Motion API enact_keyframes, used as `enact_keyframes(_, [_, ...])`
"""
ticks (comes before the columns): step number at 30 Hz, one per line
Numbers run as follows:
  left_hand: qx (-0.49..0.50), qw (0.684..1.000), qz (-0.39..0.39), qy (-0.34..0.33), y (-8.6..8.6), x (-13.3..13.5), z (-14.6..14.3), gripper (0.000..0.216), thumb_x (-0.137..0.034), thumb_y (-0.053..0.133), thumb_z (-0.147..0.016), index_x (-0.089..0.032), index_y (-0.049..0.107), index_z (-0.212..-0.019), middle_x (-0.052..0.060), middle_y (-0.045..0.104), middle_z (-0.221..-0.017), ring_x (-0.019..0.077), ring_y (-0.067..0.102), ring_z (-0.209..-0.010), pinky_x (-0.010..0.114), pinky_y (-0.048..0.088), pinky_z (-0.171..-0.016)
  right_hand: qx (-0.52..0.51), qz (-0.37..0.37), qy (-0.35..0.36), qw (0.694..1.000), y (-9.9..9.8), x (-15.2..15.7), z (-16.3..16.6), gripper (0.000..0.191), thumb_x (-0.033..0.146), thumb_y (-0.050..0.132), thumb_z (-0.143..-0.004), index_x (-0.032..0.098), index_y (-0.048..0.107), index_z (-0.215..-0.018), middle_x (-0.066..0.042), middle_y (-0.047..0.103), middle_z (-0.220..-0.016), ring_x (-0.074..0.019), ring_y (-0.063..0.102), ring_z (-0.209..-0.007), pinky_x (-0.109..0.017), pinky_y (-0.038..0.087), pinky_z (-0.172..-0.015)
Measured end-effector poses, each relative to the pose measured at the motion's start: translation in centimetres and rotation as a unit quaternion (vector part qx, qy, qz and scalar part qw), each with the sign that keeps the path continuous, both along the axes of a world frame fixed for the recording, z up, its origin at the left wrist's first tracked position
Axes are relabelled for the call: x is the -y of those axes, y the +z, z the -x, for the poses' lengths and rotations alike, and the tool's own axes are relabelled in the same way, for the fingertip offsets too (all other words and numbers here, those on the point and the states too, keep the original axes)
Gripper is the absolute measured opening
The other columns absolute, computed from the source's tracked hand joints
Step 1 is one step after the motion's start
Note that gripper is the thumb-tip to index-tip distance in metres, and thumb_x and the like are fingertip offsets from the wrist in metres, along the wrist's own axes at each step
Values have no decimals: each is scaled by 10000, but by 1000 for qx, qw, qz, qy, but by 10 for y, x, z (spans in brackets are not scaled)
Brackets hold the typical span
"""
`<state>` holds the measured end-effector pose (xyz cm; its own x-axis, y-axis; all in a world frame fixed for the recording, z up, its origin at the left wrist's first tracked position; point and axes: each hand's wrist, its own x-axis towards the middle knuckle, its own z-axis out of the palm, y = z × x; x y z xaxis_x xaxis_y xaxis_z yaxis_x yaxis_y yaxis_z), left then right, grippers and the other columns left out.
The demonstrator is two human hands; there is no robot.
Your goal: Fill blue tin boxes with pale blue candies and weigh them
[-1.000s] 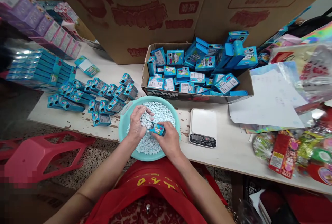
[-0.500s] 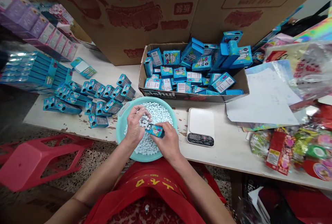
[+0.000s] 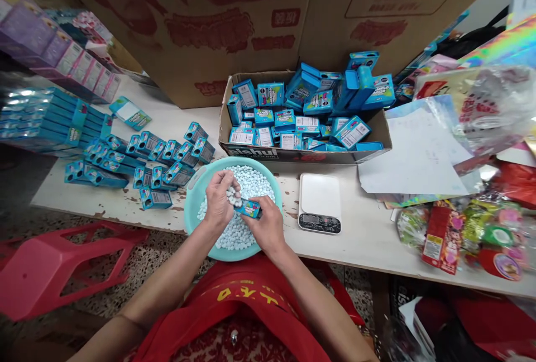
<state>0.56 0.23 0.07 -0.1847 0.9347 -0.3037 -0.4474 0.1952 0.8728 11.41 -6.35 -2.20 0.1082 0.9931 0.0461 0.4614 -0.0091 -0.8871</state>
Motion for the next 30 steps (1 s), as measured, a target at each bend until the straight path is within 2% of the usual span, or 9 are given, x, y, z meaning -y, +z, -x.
enact_keyframes(3, [18, 1000, 12, -4, 4, 1, 0, 259, -364, 674, -734, -176, 496, -724, -51, 478, -562, 50, 439, -456, 140, 260, -344, -15, -6, -1, 1000, 1, 1, 1, 253, 248, 687, -718, 227, 600, -955, -31, 634, -925, -219, 605, -896, -344, 470, -784])
enact_keyframes(7, [34, 999, 2, -14, 11, 3, -3, 316, -445, 667, -734, -179, 497, -725, -51, 471, -548, 47, 425, -444, 140, 235, -339, -44, -16, -16, 999, 1, 2, 3, 261, 255, 680, -726, 236, 601, -975, -27, 631, -932, -210, 600, -906, -338, 470, -800])
enact_keyframes(14, [44, 999, 26, -4, 5, -4, 10, 319, -450, 668, -723, -185, 490, -730, -57, 442, -540, 49, 398, -435, 134, 205, -336, -138, 40, -35, 989, -13, 3, -3, 320, 328, 741, -663, 224, 619, -940, -22, 628, -919, -207, 606, -865, -337, 478, -788])
enact_keyframes(17, [-66, 994, 46, -72, -11, -7, 29, 268, -445, 633, -731, -194, 538, -739, -18, 528, -635, 89, 495, -541, 145, 295, -379, -177, 49, -51, 982, -15, 4, -9, 364, 358, 759, -647, 226, 615, -954, -27, 634, -951, -206, 612, -866, -337, 484, -788])
enact_keyframes(20, [-279, 938, 65, -196, -36, -8, 47, 181, -355, 689, -651, -204, 624, -727, 37, 632, -854, 187, 579, -842, 240, 471, -600, -173, 50, -59, 982, -17, 1, -13, 360, 363, 765, -624, 220, 621, -921, -25, 636, -933, -208, 613, -866, -342, 488, -793])
enact_keyframes(22, [-355, 903, 54, -235, -49, -6, 54, 163, -328, 692, -640, -216, 664, -756, 45, 654, -932, 230, 564, -971, 316, 472, -787, -165, 46, -63, 983, -19, -3, -14, 343, 356, 758, -623, 218, 626, -908, -21, 636, -920, -205, 616, -861, -339, 493, -784])
enact_keyframes(23, [-362, 901, 45, -235, -53, -4, 55, 172, -347, 667, -671, -218, 672, -785, 48, 661, -945, 236, 564, -990, 338, 451, -845, -161, 43, -64, 984, -19, -4, -14, 338, 349, 754, -627, 218, 627, -912, -19, 637, -920, -203, 617, -861, -337, 495, -780])
enact_keyframes(25, [-335, 916, 33, -218, -53, 0, 52, 231, -409, 593, -749, -212, 666, -846, 53, 666, -945, 224, 591, -946, 347, 437, -866, -153, 35, -65, 986, -18, -6, -14, 329, 327, 750, -636, 219, 628, -922, -18, 638, -928, -199, 618, -867, -336, 494, -786])
enact_keyframes(30, [-252, 945, 23, -209, -35, 4, 34, 321, -460, 571, -782, -188, 642, -937, 61, 671, -927, 177, 634, -785, 283, 474, -725, -165, 35, -69, 983, -6, -3, -23, 335, 329, 768, -626, 215, 634, -910, -23, 646, -903, -206, 625, -852, -352, 503, -785])
